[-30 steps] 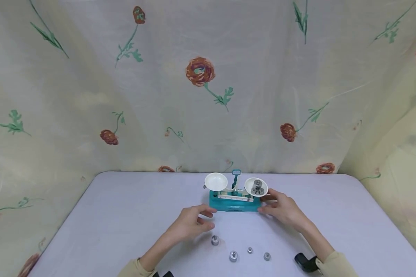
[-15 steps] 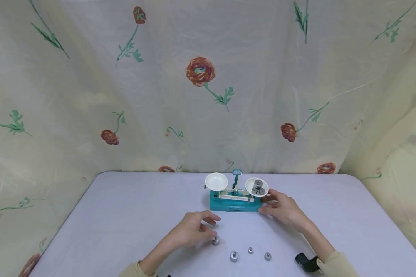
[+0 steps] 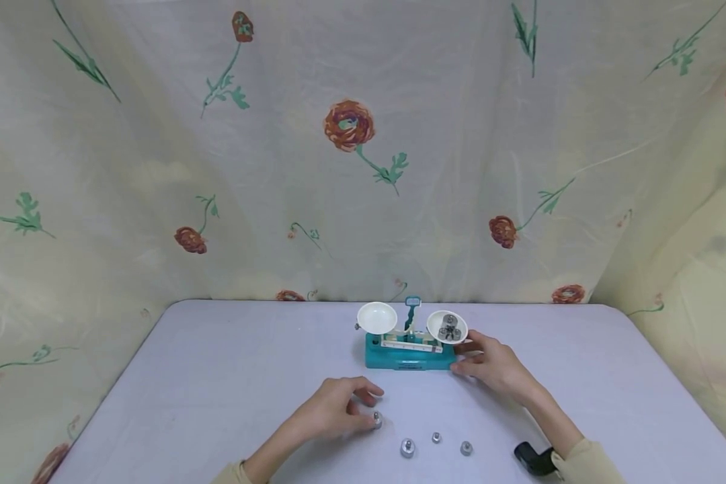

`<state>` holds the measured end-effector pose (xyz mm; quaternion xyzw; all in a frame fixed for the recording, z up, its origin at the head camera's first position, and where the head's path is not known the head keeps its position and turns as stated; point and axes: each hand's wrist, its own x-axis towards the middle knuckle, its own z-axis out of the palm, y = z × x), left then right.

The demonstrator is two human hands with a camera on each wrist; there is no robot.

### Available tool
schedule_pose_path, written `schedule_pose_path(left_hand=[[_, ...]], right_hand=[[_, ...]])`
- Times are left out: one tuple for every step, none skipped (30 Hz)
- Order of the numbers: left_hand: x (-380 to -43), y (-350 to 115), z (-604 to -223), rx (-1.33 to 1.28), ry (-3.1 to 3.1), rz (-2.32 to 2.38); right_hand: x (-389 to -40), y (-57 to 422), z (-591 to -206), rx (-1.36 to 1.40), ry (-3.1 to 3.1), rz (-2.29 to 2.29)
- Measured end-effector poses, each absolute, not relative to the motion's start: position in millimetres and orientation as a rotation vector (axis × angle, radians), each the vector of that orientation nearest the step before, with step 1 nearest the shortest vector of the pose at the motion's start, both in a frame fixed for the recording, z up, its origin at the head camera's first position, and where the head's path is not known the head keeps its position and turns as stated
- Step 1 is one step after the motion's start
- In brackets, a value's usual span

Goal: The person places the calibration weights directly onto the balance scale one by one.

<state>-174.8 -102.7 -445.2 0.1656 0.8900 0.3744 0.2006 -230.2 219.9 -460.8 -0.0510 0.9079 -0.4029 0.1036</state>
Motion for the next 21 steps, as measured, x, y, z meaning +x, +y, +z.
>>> schedule_pose_path(left_hand=[[-175, -103, -446, 0.465, 2.489, 1.041], [-175, -104, -446, 0.469, 2.491, 1.036], [-174, -104, -447, 0.475, 2.491, 1.034], [-174, -105, -447, 0.481, 2.49, 1.033], [-175, -105, -448, 0.484, 2.489, 1.033], [-175, -105, -449, 0.486, 2.487, 1.037], [-176, -106, -449, 0.491, 2.484, 1.04], [-176, -106, -450, 0.495, 2.48, 1.042], [-177, -107, -452, 0.499, 2.473, 1.048], [-177, -107, -453, 0.507, 2.467, 1.051], [-178, -108, -454, 0.516, 2.462, 1.055], [-179, -108, -455, 0.532, 2.456, 1.054], [-180, -110, -458, 0.563, 2.461, 1.05], [-180, -110, -459, 0.578, 2.462, 1.049], [-180, -110, -459, 0.59, 2.462, 1.052], [-180, -110, -460, 0.601, 2.464, 1.056], [-179, -110, -460, 0.602, 2.464, 1.059], [-179, -110, -460, 0.599, 2.466, 1.061], [-178, -109, -460, 0.593, 2.472, 1.068], [-177, -108, -457, 0.573, 2.468, 1.076], [-177, -108, -458, 0.566, 2.47, 1.078]], right_hand=[[-230, 220, -461, -0.148, 2.68, -1.187], [-230, 220, -461, -0.149, 2.683, -1.184], [-230, 220, -462, -0.15, 2.684, -1.182], [-230, 220, -462, -0.151, 2.685, -1.183], [-230, 220, -462, -0.15, 2.685, -1.184], [-231, 220, -461, -0.149, 2.685, -1.184], [-231, 220, -461, -0.151, 2.685, -1.183], [-231, 220, -461, -0.156, 2.684, -1.184], [-231, 220, -461, -0.152, 2.682, -1.187], [-231, 220, -461, -0.151, 2.682, -1.187], [-231, 220, -460, -0.149, 2.682, -1.183], [-231, 220, -460, -0.15, 2.683, -1.181], [-231, 220, -461, -0.15, 2.684, -1.179], [-231, 220, -460, -0.152, 2.688, -1.176], [-231, 220, -461, -0.148, 2.689, -1.176], [-231, 220, -461, -0.154, 2.691, -1.176], [-231, 220, -461, -0.155, 2.692, -1.176], [-231, 220, -461, -0.158, 2.692, -1.175], [-230, 220, -461, -0.157, 2.692, -1.178], [-230, 221, -461, -0.157, 2.693, -1.177], [-230, 221, -462, -0.15, 2.692, -1.179]])
